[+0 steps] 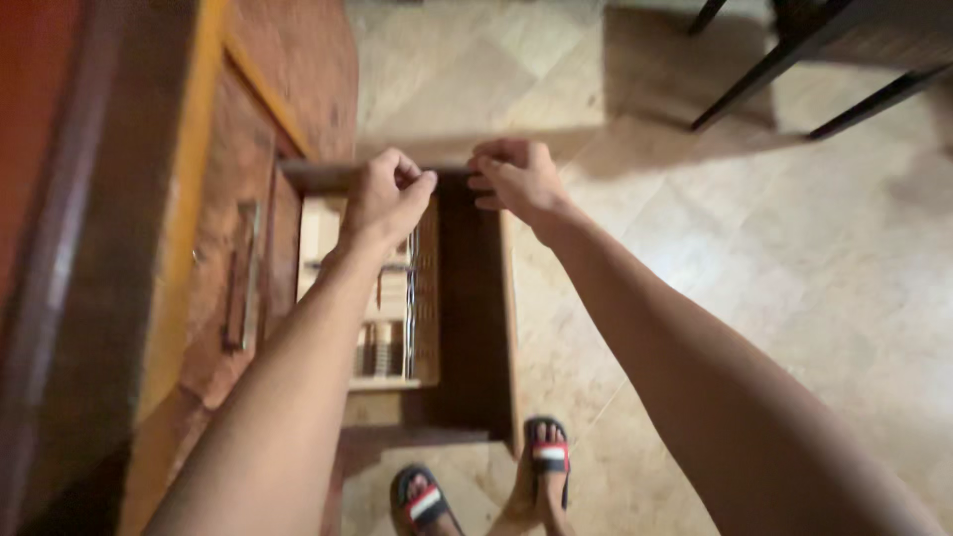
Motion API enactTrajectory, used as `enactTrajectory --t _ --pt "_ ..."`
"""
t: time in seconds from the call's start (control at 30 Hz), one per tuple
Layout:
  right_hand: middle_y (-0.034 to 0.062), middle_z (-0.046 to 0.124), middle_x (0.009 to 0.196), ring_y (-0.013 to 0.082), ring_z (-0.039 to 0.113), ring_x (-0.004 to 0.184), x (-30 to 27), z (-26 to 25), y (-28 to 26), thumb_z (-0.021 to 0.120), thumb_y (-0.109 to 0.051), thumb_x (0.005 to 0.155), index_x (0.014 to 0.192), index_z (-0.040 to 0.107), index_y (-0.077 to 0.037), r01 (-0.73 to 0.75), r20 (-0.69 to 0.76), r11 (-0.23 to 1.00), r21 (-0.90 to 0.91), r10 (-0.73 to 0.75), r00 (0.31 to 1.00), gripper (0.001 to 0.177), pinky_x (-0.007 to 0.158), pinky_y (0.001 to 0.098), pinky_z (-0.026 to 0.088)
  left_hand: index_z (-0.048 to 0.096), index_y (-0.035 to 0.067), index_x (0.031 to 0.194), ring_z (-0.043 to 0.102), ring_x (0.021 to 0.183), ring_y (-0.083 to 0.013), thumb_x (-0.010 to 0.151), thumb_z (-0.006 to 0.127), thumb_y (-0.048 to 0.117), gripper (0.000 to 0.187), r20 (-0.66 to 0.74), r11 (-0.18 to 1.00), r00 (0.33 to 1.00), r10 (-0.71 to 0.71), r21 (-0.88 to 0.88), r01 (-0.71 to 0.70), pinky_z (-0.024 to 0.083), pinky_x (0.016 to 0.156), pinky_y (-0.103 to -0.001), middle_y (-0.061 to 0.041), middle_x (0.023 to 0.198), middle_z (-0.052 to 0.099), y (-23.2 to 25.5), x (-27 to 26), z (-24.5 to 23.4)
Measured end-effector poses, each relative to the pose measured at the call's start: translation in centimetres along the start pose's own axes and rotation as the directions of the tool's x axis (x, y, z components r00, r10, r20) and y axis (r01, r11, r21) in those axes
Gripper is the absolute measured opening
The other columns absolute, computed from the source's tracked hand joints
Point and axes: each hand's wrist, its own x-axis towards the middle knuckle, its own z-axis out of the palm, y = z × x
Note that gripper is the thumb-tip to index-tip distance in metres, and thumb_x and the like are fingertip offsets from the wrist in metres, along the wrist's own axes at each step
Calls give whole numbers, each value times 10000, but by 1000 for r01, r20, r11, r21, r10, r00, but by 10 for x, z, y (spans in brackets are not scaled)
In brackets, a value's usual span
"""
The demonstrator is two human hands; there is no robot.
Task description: The person wipes individual pieces of cutlery with a cloth and places them into a drawer. The person handles knives, forks, and spoons one at a time, wiping each with a patterned cloth before storing them in a cutlery tray inside a wooden drawer.
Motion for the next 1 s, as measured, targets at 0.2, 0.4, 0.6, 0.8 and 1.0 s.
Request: enactTrajectory --t 0.2,0.4,0.6,0.8,1.0 --pt "96 735 1204 207 755 1048 -35 -70 -162 586 -215 1010 1301 611 -1 241 -15 967 -82 -243 970 362 837 353 613 632 48 882 668 712 -219 880 629 202 154 32 999 999 -3 51 1 554 629 -393 -108 804 700 169 39 -62" --pt "91 726 1171 180 734 998 -72 -143 -299 590 -220 1005 1292 612 -10 411 -39 911 -41 -412 910 355 781 350 650 632 27 825 676 675 -209 845 675 229 208 -44 924 923 383 2 -383 536 631 -360 -130 720 697 326 63 -100" --pt "72 736 1189 179 739 985 -116 -226 -410 598 -241 1009 1303 622 -42 553 -73 828 -97 -560 825 356 802 343 648 648 17 810 708 691 -238 854 704 241 236 -178 798 780 601 80 -597 541 655 -367 -147 752 712 459 89 -123" --pt "86 733 1181 190 748 1009 -150 -309 -493 623 -257 997 1294 620 -54 657 -46 729 -193 -675 736 359 810 340 655 658 23 801 724 732 -264 836 707 234 218 -173 727 706 687 163 -667 550 668 -387 -150 767 726 564 111 -125" --pt "71 747 1170 179 744 998 -174 -369 -539 622 -292 1013 1263 659 -62 672 -86 685 -281 -716 693 342 792 337 637 662 48 853 746 774 -256 794 704 214 181 -151 727 711 686 127 -675 571 681 -375 -119 818 751 627 123 -111"
